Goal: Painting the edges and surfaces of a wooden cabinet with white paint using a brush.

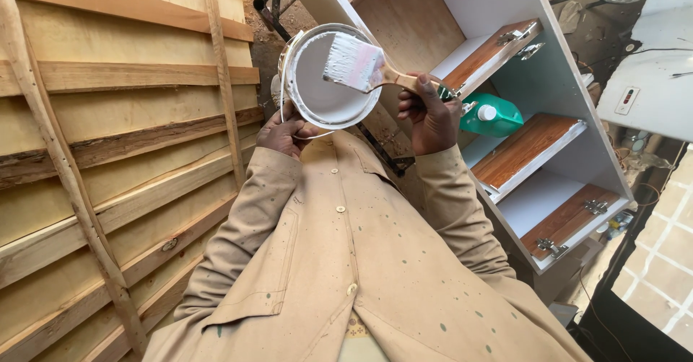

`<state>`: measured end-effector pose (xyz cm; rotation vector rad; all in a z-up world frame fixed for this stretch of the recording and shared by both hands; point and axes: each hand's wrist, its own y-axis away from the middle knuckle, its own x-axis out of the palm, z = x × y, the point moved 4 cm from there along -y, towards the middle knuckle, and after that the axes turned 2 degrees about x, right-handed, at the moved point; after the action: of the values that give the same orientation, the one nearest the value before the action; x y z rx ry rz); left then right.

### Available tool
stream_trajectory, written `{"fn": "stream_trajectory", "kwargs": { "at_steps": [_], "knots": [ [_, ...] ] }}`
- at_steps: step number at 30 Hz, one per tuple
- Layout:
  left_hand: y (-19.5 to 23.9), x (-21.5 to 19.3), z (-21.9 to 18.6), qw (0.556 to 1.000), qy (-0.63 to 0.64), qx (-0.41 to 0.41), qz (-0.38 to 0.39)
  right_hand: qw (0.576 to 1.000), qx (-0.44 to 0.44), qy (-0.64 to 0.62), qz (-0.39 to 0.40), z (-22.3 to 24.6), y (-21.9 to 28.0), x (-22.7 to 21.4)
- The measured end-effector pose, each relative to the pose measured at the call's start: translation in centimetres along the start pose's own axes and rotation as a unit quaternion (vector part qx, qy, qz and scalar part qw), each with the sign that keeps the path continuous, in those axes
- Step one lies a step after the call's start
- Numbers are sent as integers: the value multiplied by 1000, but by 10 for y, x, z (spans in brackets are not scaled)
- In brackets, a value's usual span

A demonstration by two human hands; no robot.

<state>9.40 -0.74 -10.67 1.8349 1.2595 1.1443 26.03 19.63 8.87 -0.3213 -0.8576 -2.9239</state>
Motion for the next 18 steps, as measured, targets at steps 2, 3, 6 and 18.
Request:
{"fn": "stream_trajectory", "kwargs": {
  "at_steps": [2, 3, 6, 18],
  "knots": [
    [-6, -2, 1, 1000, -9, -1, 3, 1000, 7, -15, -9, -2, -8, -11],
    [-8, -2, 1, 1000, -15, -1, 6, 999, 15, -30, -15, -3, -13, -17],
    [15, 15, -27, 1000, 23, -2, 0, 998, 8, -46, -33, 10, -28, -26],
    [55, -17, -91, 991, 81, 42, -97, 926, -238, 243, 165, -14, -112, -20]
  ]
}}
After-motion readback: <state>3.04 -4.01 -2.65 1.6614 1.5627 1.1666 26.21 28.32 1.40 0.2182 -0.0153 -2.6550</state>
